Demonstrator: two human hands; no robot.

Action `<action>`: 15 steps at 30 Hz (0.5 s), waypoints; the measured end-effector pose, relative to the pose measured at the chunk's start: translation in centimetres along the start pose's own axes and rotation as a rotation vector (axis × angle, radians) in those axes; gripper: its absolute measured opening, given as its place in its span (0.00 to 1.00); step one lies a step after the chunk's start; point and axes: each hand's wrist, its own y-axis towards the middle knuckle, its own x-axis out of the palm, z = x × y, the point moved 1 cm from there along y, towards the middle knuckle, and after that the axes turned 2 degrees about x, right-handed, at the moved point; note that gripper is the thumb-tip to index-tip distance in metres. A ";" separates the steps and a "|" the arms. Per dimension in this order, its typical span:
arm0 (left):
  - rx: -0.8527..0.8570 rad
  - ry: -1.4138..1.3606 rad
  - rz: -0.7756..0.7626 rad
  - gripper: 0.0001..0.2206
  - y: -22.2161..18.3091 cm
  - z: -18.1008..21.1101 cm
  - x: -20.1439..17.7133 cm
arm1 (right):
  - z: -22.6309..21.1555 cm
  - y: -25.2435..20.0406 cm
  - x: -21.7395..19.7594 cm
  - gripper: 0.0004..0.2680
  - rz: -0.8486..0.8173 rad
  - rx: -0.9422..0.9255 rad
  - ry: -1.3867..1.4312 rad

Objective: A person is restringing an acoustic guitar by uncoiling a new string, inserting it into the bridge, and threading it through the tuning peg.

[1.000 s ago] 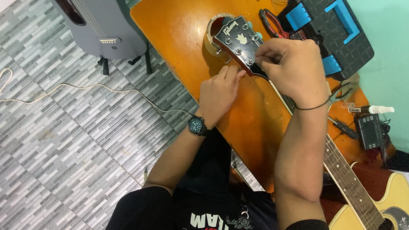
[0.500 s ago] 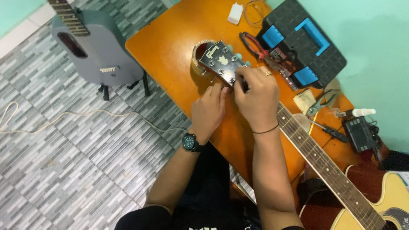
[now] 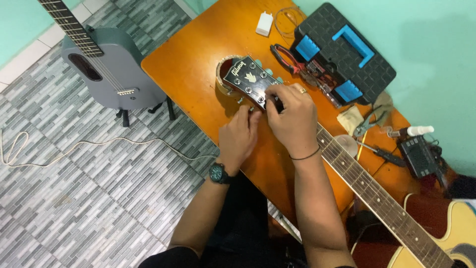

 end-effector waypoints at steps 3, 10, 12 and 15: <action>0.153 0.188 0.119 0.15 0.4 -0.1 0.8 | 0.2 0.0 0.0 0.07 0.007 -0.012 -0.008; -0.714 -1.774 -0.323 0.19 1.2 0.7 1.2 | 0.2 0.0 0.0 0.07 0.013 0.007 -0.002; -0.618 -1.474 -0.233 0.20 1.1 1.2 0.3 | 0.4 0.2 0.1 0.07 0.035 0.003 0.005; -0.176 -0.265 -0.110 0.23 0.2 1.5 -1.6 | 0.5 -0.2 0.6 0.07 0.026 0.042 0.021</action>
